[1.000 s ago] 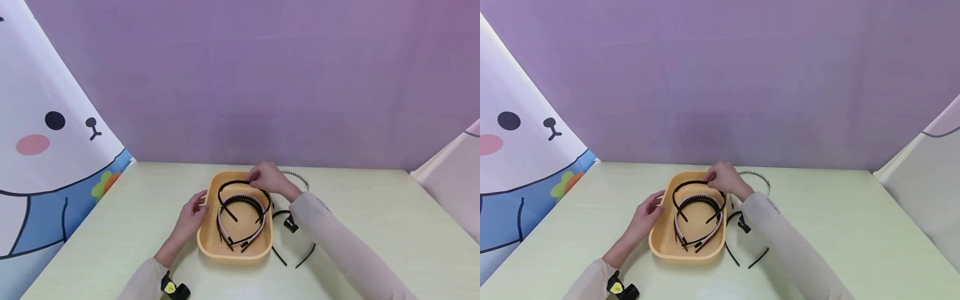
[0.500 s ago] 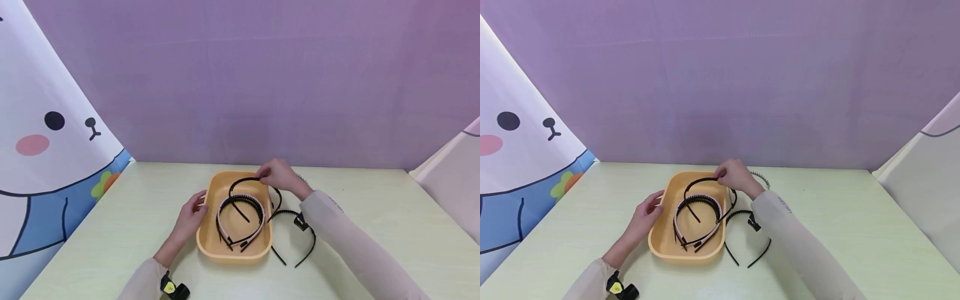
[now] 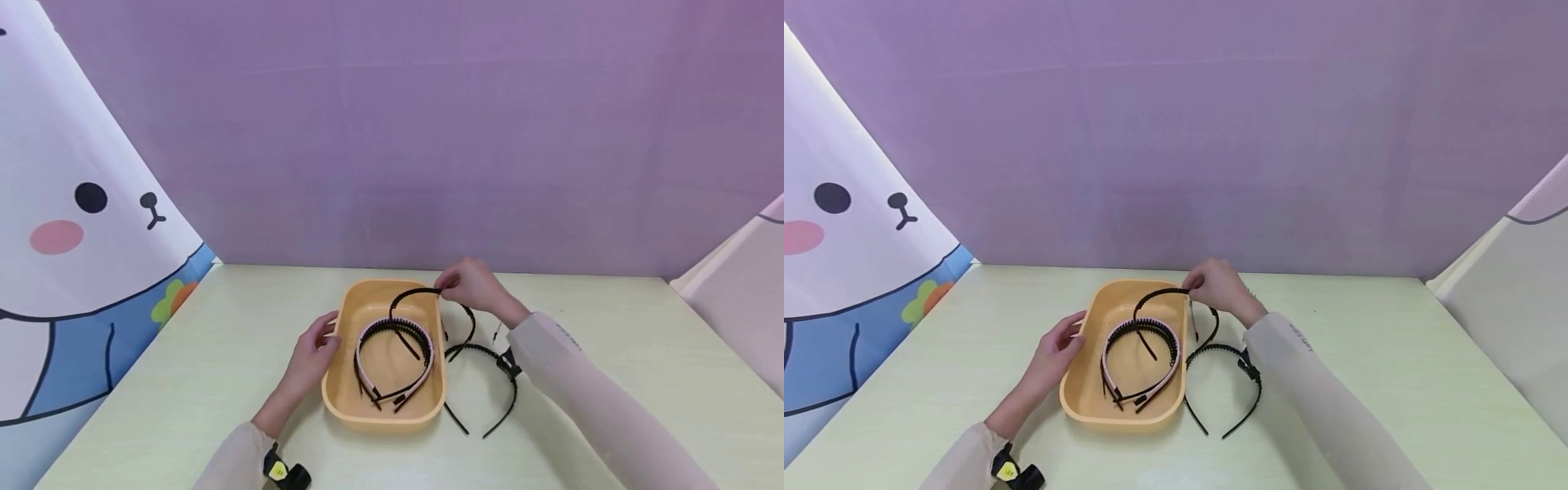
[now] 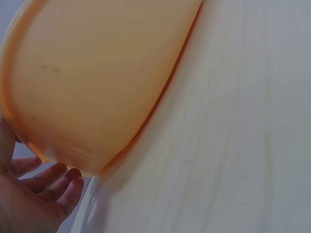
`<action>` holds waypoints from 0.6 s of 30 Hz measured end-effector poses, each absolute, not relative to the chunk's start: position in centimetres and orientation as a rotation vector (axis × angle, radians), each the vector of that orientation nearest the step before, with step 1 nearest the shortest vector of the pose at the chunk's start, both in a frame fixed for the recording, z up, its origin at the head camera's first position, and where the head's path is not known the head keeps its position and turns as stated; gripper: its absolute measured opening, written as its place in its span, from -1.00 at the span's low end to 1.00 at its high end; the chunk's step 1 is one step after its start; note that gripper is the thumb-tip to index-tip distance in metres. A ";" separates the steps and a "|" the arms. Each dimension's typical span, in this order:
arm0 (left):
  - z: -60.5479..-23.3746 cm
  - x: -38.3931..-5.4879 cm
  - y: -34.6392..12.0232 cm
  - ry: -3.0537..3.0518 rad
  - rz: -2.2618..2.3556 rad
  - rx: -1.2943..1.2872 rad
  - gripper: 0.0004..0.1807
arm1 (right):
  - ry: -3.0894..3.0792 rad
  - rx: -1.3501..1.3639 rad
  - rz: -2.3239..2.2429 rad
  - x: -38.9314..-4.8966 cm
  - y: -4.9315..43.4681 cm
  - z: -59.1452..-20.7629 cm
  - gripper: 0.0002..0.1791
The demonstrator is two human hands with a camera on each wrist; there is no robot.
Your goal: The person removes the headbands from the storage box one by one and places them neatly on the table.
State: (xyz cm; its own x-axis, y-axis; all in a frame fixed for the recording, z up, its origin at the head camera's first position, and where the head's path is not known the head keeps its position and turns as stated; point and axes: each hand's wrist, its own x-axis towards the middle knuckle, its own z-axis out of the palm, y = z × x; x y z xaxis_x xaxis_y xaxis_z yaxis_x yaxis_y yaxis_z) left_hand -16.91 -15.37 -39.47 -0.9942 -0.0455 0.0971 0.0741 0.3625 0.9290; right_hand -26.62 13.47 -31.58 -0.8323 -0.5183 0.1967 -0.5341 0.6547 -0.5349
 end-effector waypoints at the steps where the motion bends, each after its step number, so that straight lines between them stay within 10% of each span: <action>1: -39.5 -16.9 -15.4 -2.503 -1.714 -0.027 -0.49 | -2.838 0.897 0.925 -26.6 13.7 -31.6 -0.83; 18: -39.6 -16.8 -15.7 -2.501 -1.701 -0.002 -0.48 | -2.864 0.817 0.912 -27.1 16.5 -31.8 -0.80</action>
